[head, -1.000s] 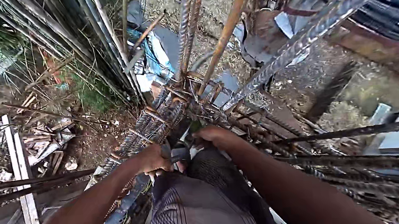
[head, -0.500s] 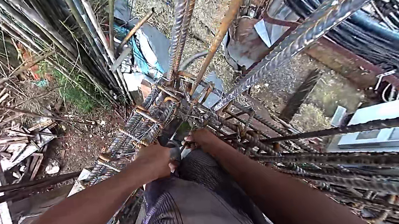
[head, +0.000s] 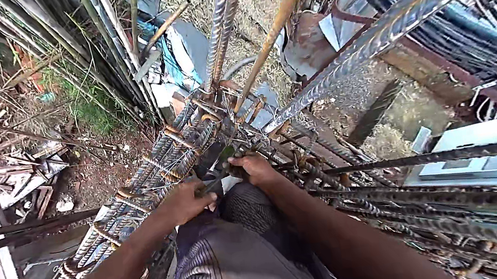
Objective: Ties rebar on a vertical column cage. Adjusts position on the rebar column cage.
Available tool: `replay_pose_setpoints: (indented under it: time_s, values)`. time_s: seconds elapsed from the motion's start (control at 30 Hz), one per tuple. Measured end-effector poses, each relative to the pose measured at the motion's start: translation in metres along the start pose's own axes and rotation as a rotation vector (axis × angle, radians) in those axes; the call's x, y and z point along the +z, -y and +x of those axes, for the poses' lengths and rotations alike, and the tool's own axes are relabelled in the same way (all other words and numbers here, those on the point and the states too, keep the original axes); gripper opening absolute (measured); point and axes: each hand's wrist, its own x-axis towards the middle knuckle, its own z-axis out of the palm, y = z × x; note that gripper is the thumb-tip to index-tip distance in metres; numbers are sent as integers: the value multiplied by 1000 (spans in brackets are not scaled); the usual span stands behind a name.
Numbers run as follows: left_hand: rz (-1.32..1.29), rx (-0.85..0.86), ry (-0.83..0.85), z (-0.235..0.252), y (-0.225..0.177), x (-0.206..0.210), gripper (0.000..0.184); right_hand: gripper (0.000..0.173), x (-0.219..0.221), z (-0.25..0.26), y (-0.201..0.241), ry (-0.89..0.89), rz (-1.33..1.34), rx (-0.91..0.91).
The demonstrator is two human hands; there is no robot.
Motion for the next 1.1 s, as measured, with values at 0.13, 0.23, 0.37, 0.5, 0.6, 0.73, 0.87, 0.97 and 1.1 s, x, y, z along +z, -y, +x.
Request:
replay_pose_setpoints:
  time_s: [0.13, 0.23, 0.37, 0.5, 0.6, 0.73, 0.87, 0.97, 1.1]
  values:
    - [450, -16, -262, -16, -12, -1, 44, 23, 4, -1, 6, 32, 22, 78]
    - [630, -88, -374, -16, -18, 4, 52, 30, 14, -5, 15, 60, 113, 189]
    - [515, -187, -373, -16, -13, 15, 50, 28, 33, -11, 15, 9, 263, 256]
    - [194, -273, -347, -15, 3, 31, 53, 26, 44, -12, 11, -25, 200, 279]
    - [-29, -377, -327, -4, 20, 41, 55, 28, 60, -4, 4, -58, 122, 272]
    - [-218, -423, -287, 6, 36, 49, 58, 33, 65, 11, -5, -31, -5, 252]
    - [-404, -466, -289, 5, 31, 47, 56, 33, 71, 20, -4, -49, -53, 328]
    - [-673, -559, -282, 5, 30, 49, 48, 35, 75, 26, -12, -50, -121, 351]
    - [-741, -597, -268, 8, 33, 45, 46, 37, 84, 31, -13, -90, -217, 373]
